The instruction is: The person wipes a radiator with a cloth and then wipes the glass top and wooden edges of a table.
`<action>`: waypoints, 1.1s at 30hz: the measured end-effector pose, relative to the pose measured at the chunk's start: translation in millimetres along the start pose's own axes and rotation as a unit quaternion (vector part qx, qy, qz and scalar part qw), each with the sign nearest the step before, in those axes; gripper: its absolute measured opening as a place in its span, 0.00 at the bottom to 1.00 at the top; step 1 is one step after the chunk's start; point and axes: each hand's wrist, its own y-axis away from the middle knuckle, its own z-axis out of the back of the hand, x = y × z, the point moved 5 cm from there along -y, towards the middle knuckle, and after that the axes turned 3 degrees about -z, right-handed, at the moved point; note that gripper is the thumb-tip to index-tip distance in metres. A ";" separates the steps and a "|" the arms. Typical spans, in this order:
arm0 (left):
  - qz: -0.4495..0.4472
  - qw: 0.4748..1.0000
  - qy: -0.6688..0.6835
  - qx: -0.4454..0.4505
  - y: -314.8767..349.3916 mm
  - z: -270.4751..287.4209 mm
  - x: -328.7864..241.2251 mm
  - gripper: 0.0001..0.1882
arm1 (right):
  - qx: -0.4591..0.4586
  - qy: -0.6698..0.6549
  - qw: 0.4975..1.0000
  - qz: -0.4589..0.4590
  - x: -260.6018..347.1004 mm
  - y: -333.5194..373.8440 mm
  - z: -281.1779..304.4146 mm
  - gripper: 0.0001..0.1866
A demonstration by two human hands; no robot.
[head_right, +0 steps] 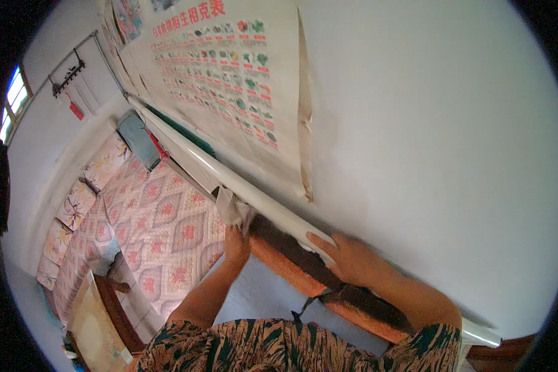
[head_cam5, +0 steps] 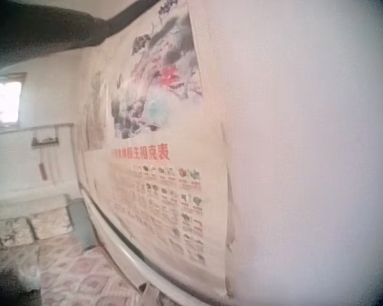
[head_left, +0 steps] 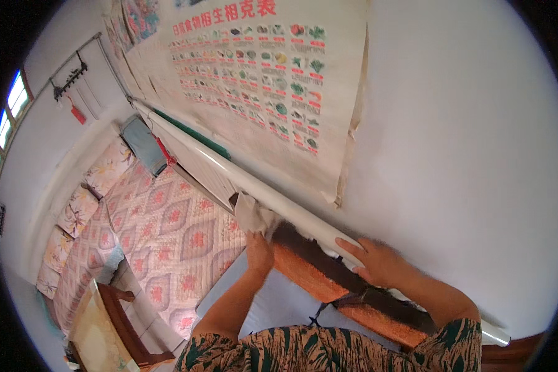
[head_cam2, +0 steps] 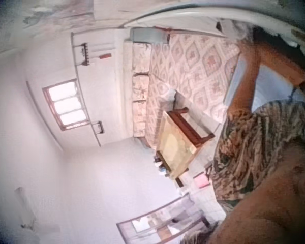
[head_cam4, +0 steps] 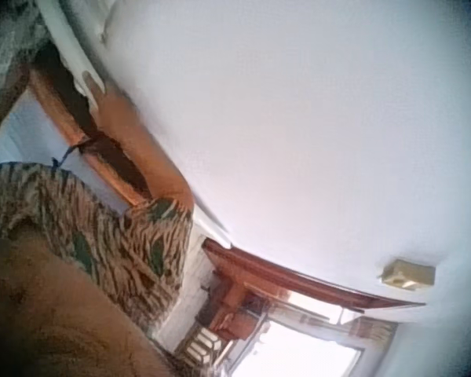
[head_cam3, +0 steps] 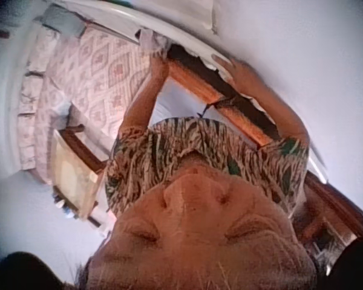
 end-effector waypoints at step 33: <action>-0.012 0.973 0.127 -0.190 -91.1 56.5 66.2 0.18 | 0.043 -0.070 0.996 -0.027 2.9 -2.1 9.1 0.43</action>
